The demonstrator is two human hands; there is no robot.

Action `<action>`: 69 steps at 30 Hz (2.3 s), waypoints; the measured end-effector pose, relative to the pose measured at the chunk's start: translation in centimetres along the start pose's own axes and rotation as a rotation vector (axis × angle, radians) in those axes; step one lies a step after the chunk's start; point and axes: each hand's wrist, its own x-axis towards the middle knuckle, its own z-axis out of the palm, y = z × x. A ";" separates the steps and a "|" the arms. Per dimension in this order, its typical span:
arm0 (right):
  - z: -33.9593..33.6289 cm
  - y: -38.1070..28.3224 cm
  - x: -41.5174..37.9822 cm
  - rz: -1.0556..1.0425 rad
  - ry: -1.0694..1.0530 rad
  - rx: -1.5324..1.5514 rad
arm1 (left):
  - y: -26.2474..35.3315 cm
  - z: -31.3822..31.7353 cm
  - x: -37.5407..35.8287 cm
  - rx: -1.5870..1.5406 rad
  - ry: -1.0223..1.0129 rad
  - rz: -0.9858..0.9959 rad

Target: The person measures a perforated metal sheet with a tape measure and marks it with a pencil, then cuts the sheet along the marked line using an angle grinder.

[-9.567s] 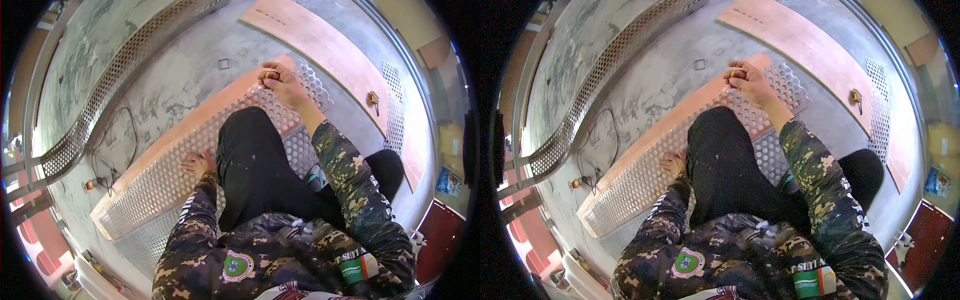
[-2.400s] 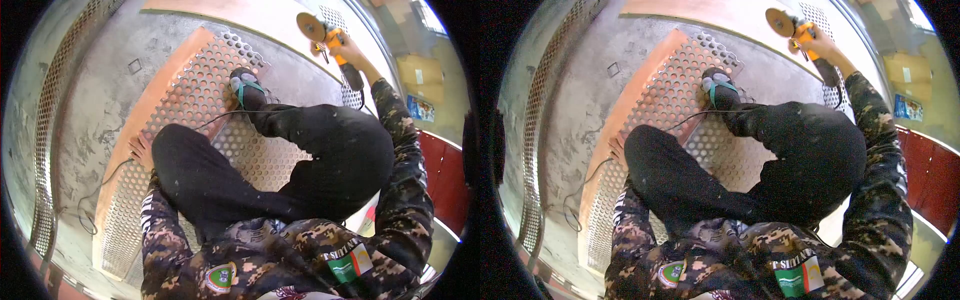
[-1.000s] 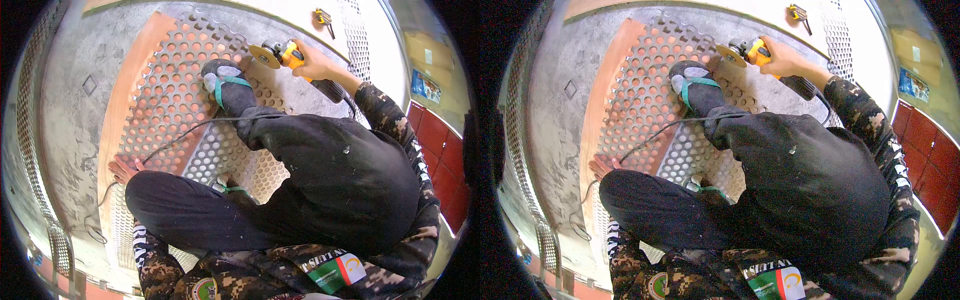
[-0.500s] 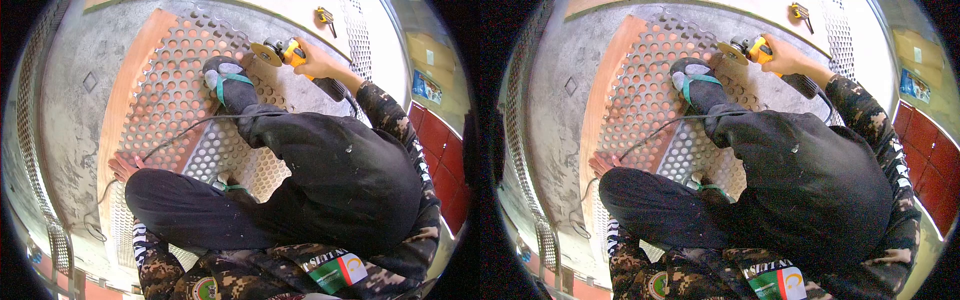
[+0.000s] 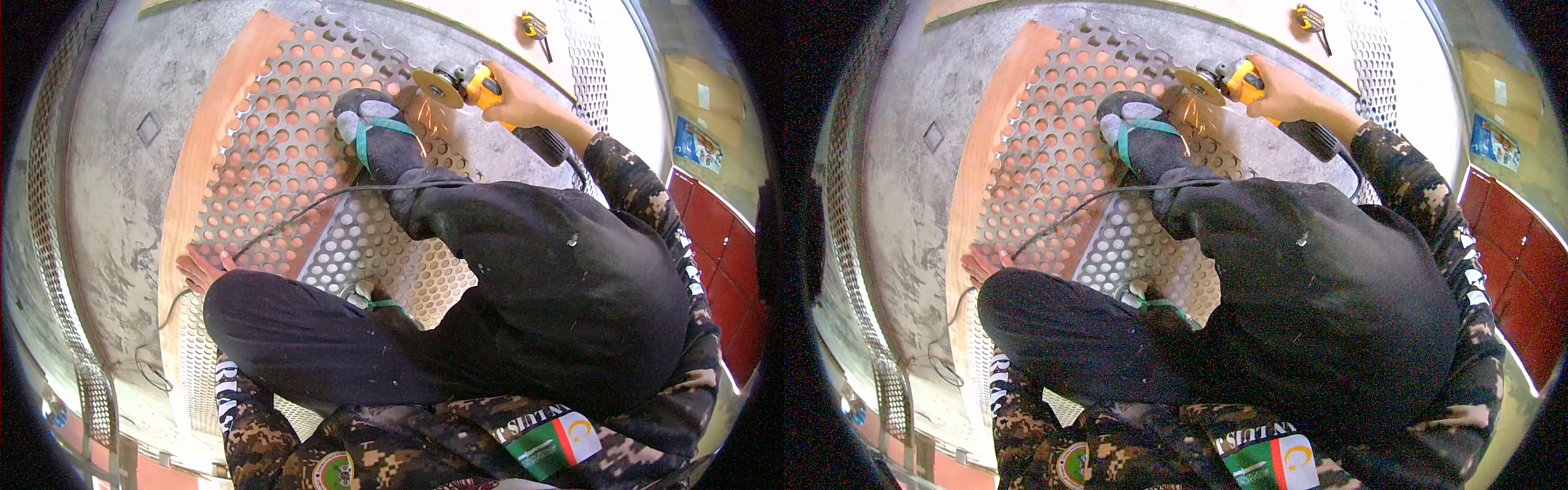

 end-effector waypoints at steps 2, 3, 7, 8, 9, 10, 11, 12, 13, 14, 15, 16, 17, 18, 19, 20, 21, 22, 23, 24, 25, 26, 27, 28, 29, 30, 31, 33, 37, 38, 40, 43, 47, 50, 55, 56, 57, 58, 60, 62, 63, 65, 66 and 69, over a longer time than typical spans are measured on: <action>0.0 0.0 0.0 0.018 -0.020 0.011 | 0.4 -0.5 0.0 -0.006 -0.034 -0.037; 0.1 0.1 0.1 0.023 -0.017 0.004 | 0.3 -0.3 0.0 -0.005 -0.034 -0.038; 0.4 0.4 0.3 0.008 0.014 -0.005 | 0.1 0.0 -0.1 0.004 0.005 -0.013; 0.4 0.5 0.3 0.007 0.014 -0.004 | 0.1 0.0 -0.1 0.010 -0.015 -0.025; 0.4 0.6 0.5 0.004 0.001 0.018 | 0.0 0.0 -0.1 0.011 -0.014 -0.025; 0.4 0.7 0.5 0.001 -0.013 0.040 | 0.0 0.0 -0.1 0.022 -0.009 -0.017; 0.2 0.1 0.4 0.001 -0.013 0.040 | 0.0 0.0 -0.1 0.033 -0.005 -0.009; -0.1 -0.8 0.2 0.041 -0.014 0.028 | -0.1 0.0 -0.1 0.034 -0.005 -0.009; -0.4 -1.5 0.0 0.081 -0.016 0.015 | -0.1 0.1 -0.2 0.039 -0.004 -0.002; -0.3 -1.2 0.1 0.081 -0.016 0.015 | -0.1 0.0 -0.1 0.044 -0.003 0.004; -0.2 -1.0 0.3 0.067 -0.020 0.006 | -0.1 0.0 -0.1 0.045 -0.003 0.005; 0.0 -0.7 0.5 0.052 -0.025 -0.003 | 0.0 0.0 -0.1 0.048 -0.010 -0.002; -0.1 -0.9 0.4 0.052 -0.026 -0.002 | -0.1 0.0 -0.1 0.052 -0.016 -0.008; -0.1 -1.0 0.4 0.046 -0.016 -0.012 | -0.1 0.0 -0.1 0.053 -0.017 -0.008; -0.1 -1.1 0.3 0.040 -0.006 -0.022 | -0.2 0.0 -0.1 0.059 -0.014 -0.005; -0.2 -1.3 0.3 0.041 -0.005 -0.021 | -0.3 0.2 -0.1 0.065 -0.012 -0.002; -0.3 -1.4 0.2 0.047 -0.010 -0.002 | -0.4 0.3 -0.1 0.065 -0.013 -0.001; -0.4 -1.5 0.1 0.054 -0.016 0.016 | -0.5 0.4 -0.1 0.070 -0.003 0.002; -0.3 -1.2 0.2 0.054 -0.016 0.017 | -0.4 0.4 0.0 0.074 0.006 0.005; -0.2 -0.9 0.3 0.025 -0.010 0.001 | -0.4 0.4 -0.1 0.074 0.006 0.006; -0.1 -0.7 0.4 -0.005 -0.005 -0.015 | -0.3 0.4 -0.1 0.059 0.012 0.001; 0.2 -0.2 0.6 -0.005 -0.005 -0.014 | -0.3 0.3 -0.1 0.043 0.018 -0.003; 0.5 0.1 0.7 -0.045 0.038 -0.041 | -0.2 0.3 -0.1 0.044 0.018 -0.002; 0.8 0.5 0.8 -0.086 0.081 -0.068 | -0.2 0.3 -0.1 0.037 0.025 -0.001; 0.6 0.2 0.6 -0.087 0.081 -0.067 | -0.2 0.4 -0.1 0.030 0.033 0.001; 0.3 -0.1 0.4 -0.071 0.058 -0.059 | -0.2 0.4 -0.1 0.031 0.034 0.001; 0.1 -0.4 0.3 -0.055 0.034 -0.051 | -0.3 0.4 -0.1 0.020 0.041 0.009; 0.1 -0.4 0.6 -0.022 0.000 -0.015 | -0.4 0.5 -0.1 0.010 0.048 0.016; -0.5 -1.1 0.6 -0.046 -0.013 -0.036 | -0.5 0.7 0.0 0.012 0.073 0.039; -0.6 -1.5 0.5 -0.045 -0.013 -0.035 | -0.5 0.7 0.0 0.014 0.073 0.039; -0.6 -2.3 0.3 0.036 0.013 -0.043 | -0.5 0.8 -0.1 0.012 0.075 0.040; 0.9 0.1 1.1 -0.125 0.141 -0.054 | 0.2 0.2 -0.1 0.010 0.059 0.012; 0.2 -0.9 0.6 -0.071 0.060 0.011 | 0.2 0.0 -0.1 0.028 0.019 -0.019; 0.1 -1.0 0.7 0.003 0.021 -0.041 | 0.3 -0.1 -0.1 0.012 0.016 -0.018; -1.0 -2.8 0.5 0.166 -0.118 0.012 | 0.2 -0.4 0.0 0.022 -0.026 -0.023; -0.4 -2.0 0.7 0.164 -0.119 0.011 | 0.2 -0.4 0.0 0.029 -0.035 -0.018; 0.4 -0.9 0.8 0.071 -0.049 0.008 | 0.1 -0.2 0.0 0.029 -0.036 -0.021; 1.0 0.2 1.0 -0.023 0.021 0.006 | -0.1 0.0 0.0 0.021 -0.019 -0.014; 0.8 0.4 1.2 -0.101 0.063 -0.006 | 0.1 -0.2 0.1 0.014 -0.003 -0.007; 0.5 -0.1 1.3 -0.178 0.105 -0.017 | 0.3 -0.5 0.0 -0.006 0.001 0.004; 0.2 -0.8 1.3 -0.063 0.054 0.010 | 0.2 -0.3 0.0 -0.006 0.001 0.004; 0.0 -1.5 1.2 0.052 0.003 0.039 | 0.1 -0.1 0.0 -0.022 0.026 0.014; 0.1 -1.6 1.3 0.021 0.037 0.015 | 0.0 -0.1 0.0 -0.021 0.026 0.015; 0.1 -1.1 1.7 -0.025 0.053 -0.034 | -0.1 0.0 0.0 -0.020 0.016 0.011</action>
